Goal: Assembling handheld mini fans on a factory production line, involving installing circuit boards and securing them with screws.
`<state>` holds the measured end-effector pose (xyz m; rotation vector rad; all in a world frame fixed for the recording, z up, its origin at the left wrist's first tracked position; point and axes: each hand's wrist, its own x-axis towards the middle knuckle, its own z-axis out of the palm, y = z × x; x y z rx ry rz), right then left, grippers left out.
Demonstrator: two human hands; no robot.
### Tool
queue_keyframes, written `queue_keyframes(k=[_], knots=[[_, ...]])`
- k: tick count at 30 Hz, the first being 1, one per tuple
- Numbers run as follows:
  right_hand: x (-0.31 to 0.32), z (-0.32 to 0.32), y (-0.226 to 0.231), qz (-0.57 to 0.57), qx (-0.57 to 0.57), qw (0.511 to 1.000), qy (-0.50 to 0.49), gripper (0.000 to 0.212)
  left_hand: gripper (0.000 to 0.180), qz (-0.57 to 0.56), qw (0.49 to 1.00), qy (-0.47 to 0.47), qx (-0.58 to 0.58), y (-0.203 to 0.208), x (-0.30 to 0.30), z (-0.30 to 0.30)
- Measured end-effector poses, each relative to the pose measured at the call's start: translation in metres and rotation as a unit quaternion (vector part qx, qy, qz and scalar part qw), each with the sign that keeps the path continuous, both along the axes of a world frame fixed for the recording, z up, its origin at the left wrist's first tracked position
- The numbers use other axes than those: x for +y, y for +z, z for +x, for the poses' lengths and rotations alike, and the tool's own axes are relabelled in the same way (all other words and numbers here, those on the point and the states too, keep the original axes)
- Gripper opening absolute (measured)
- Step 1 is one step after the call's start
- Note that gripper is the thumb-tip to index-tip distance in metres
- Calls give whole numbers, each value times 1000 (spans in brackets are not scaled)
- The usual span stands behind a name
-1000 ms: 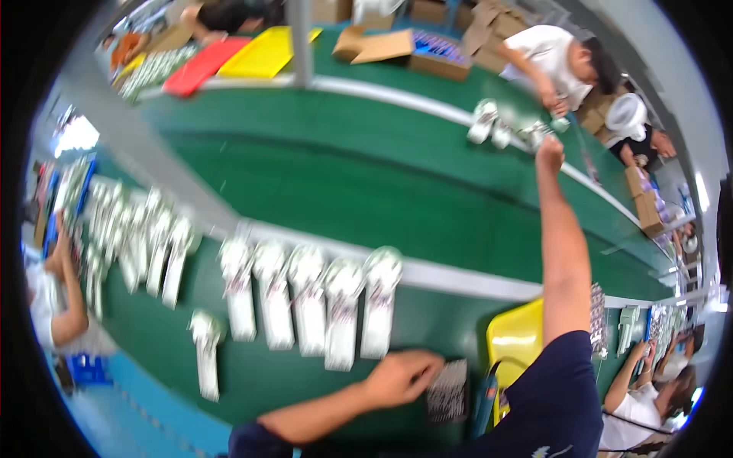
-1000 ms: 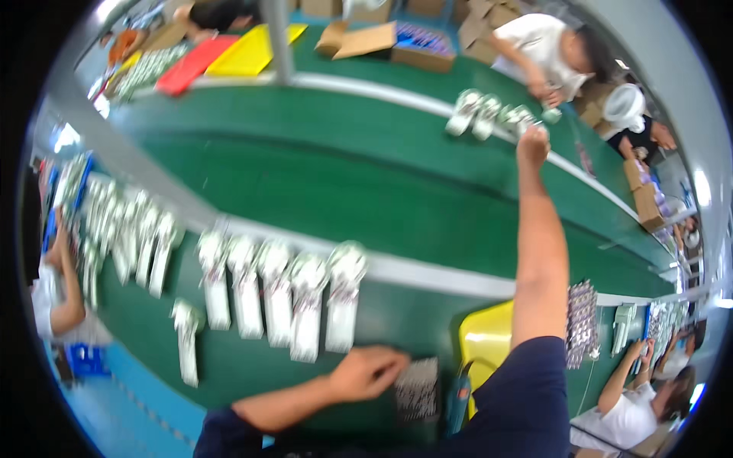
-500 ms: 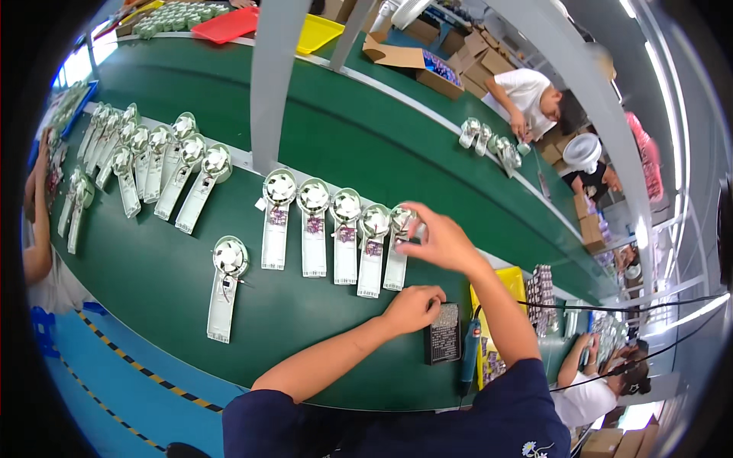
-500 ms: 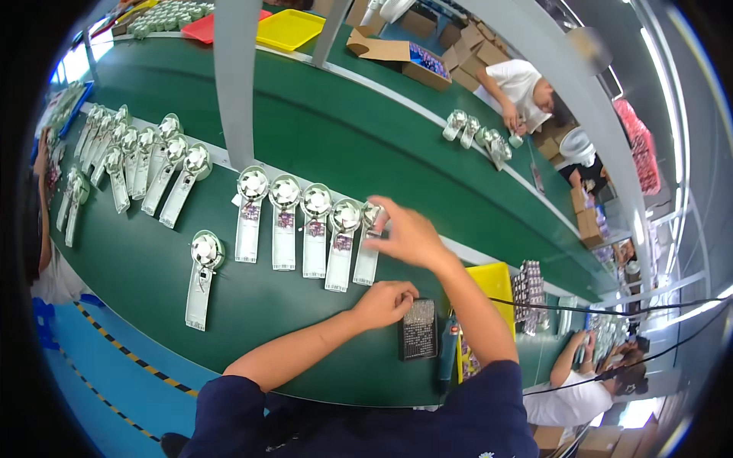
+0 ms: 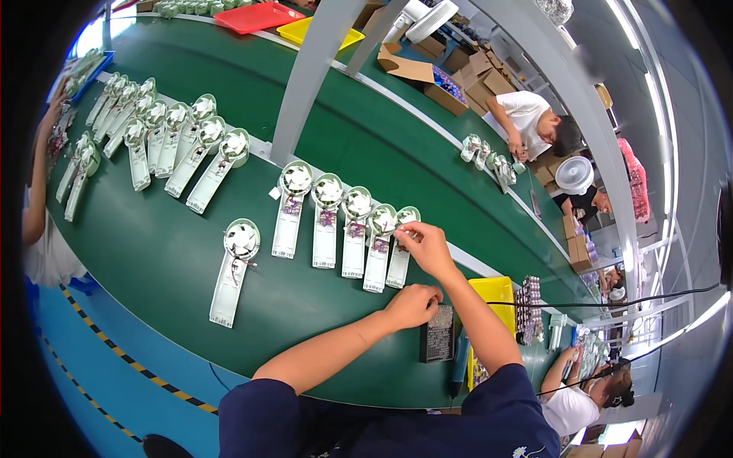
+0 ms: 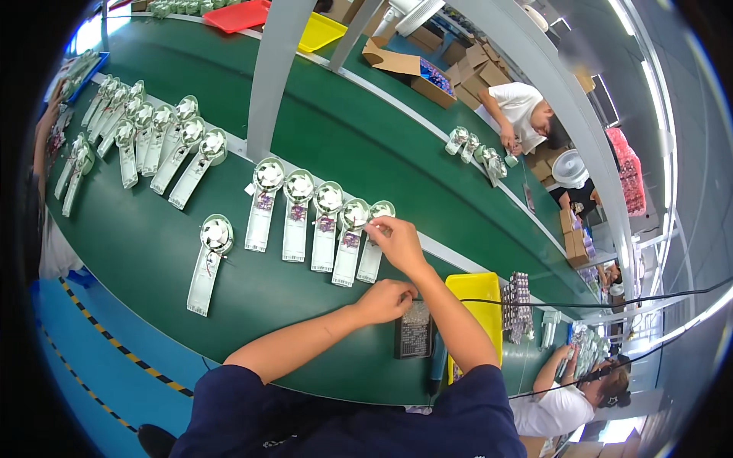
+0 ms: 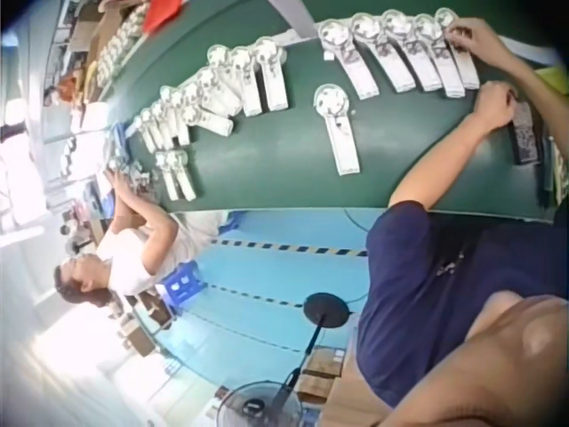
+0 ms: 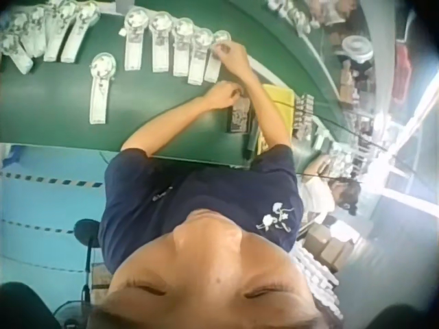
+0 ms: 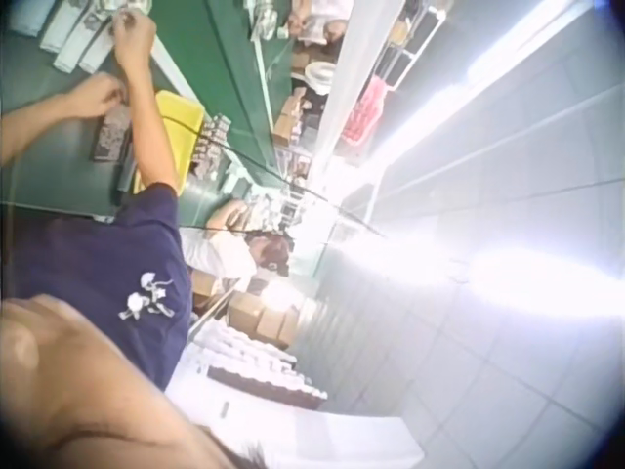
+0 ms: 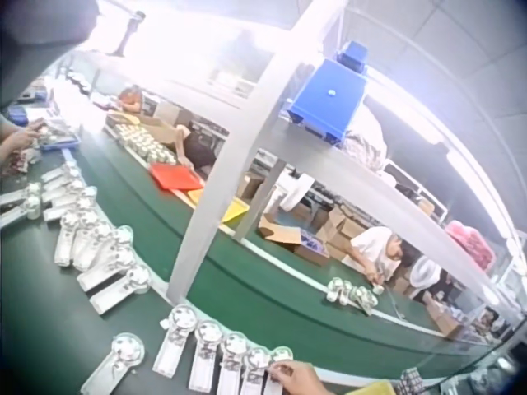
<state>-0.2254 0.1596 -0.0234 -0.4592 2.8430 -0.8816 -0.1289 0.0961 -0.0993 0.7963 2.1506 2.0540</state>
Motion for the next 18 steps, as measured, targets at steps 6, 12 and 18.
queue_keyframes(k=[6, 12, 18], knots=[[-21, 9, -4, -253, -179, 947, -86, 29, 16, -28, 1000, 4, 6, -5, 6, -2], [-47, 8, 7, -87, -114, 984, -108, 45, 18, -5, 999, 21, 24, -5, 7, -1], [-55, 2, 3, 75, -28, 996, -30, 37, 20, 6, 998, 29, 48, -11, 10, 1]])
